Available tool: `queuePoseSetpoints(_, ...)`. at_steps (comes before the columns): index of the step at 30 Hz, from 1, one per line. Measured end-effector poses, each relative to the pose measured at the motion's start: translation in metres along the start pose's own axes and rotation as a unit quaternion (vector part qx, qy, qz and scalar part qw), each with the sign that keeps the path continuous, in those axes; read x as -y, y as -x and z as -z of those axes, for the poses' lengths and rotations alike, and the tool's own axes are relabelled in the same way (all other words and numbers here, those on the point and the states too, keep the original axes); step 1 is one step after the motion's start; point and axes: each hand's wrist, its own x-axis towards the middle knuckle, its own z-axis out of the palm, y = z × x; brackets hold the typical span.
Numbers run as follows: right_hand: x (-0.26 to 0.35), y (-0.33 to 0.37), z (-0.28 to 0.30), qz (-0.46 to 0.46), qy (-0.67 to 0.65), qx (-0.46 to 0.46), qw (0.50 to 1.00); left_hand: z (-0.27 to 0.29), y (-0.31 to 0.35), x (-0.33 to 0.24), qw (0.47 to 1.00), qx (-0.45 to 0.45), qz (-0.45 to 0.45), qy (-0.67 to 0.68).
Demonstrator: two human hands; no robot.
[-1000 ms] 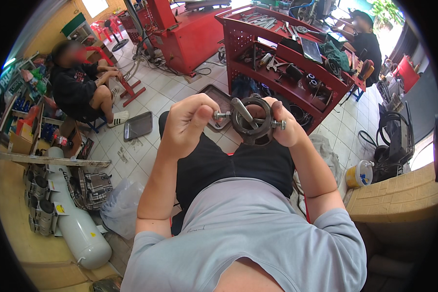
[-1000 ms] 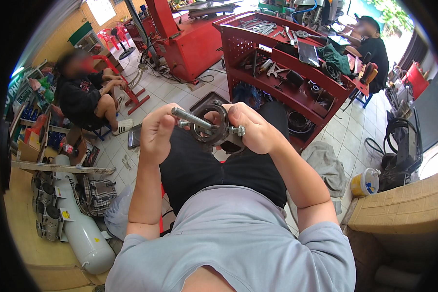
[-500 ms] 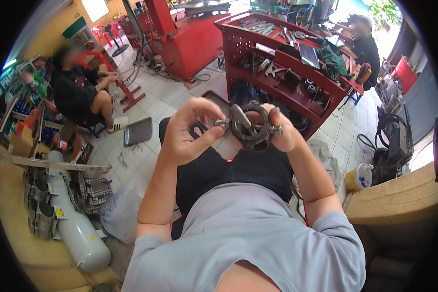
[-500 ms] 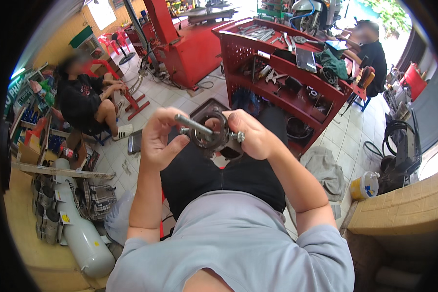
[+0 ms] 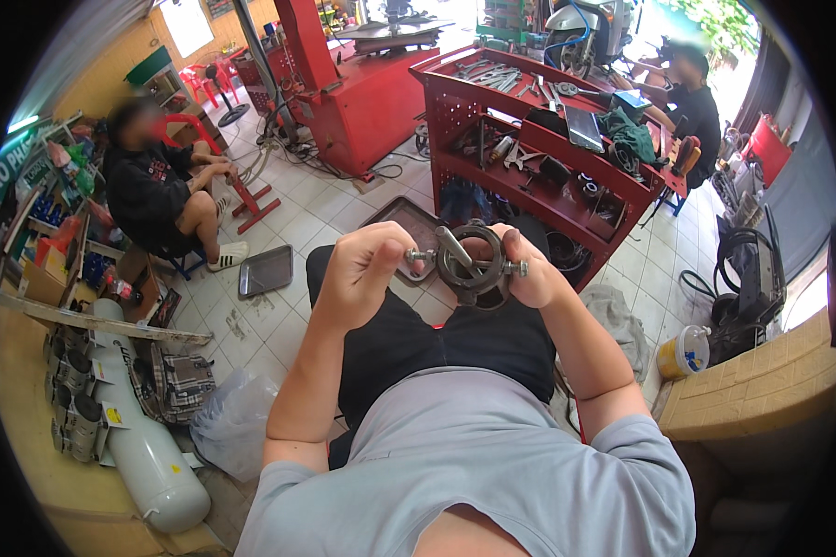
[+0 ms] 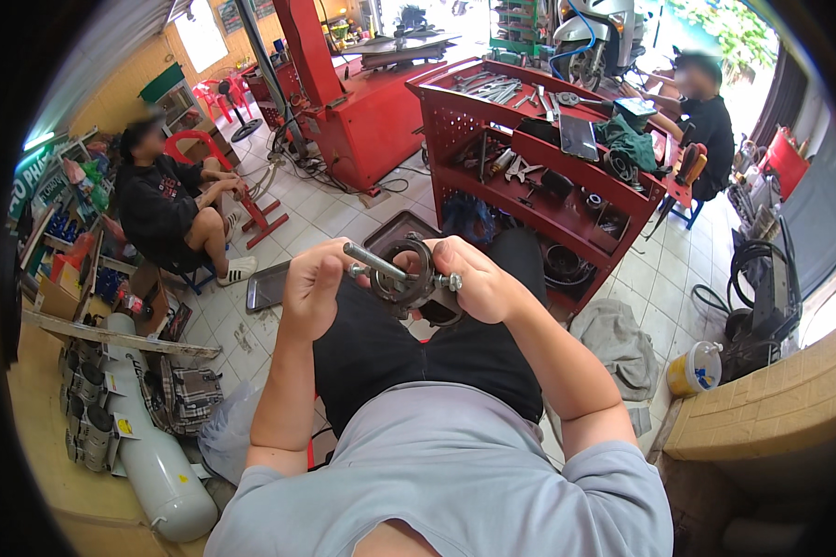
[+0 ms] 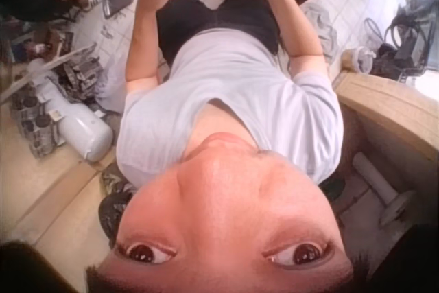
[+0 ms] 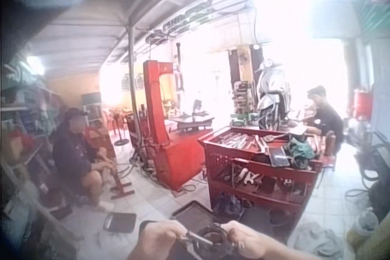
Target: The person sits on a stool in a workshop and assembles a mechanical component, likely a starter motor. They insert a pin into the housing, attach a gear, and tighten a screw using a screwdriver. The person then inspects the assembled unit by rotating the gear.
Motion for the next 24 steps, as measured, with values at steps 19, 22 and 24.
queuePoseSetpoints(19, -0.001, 0.004, -0.001, -0.025, -0.044, -0.017, 0.999, -0.002, 0.002, -0.001, 0.998, -0.046, 0.037, -0.005)
queuePoseSetpoints(22, -0.002, 0.003, -0.005, -0.027, -0.057, -0.033, 0.997, -0.022, -0.005, -0.01, 0.991, -0.132, -0.017, 0.004)
queuePoseSetpoints(24, -0.002, 0.003, -0.005, -0.025, -0.063, -0.034, 0.997, -0.024, -0.005, -0.01, 0.991, -0.133, -0.028, -0.006)
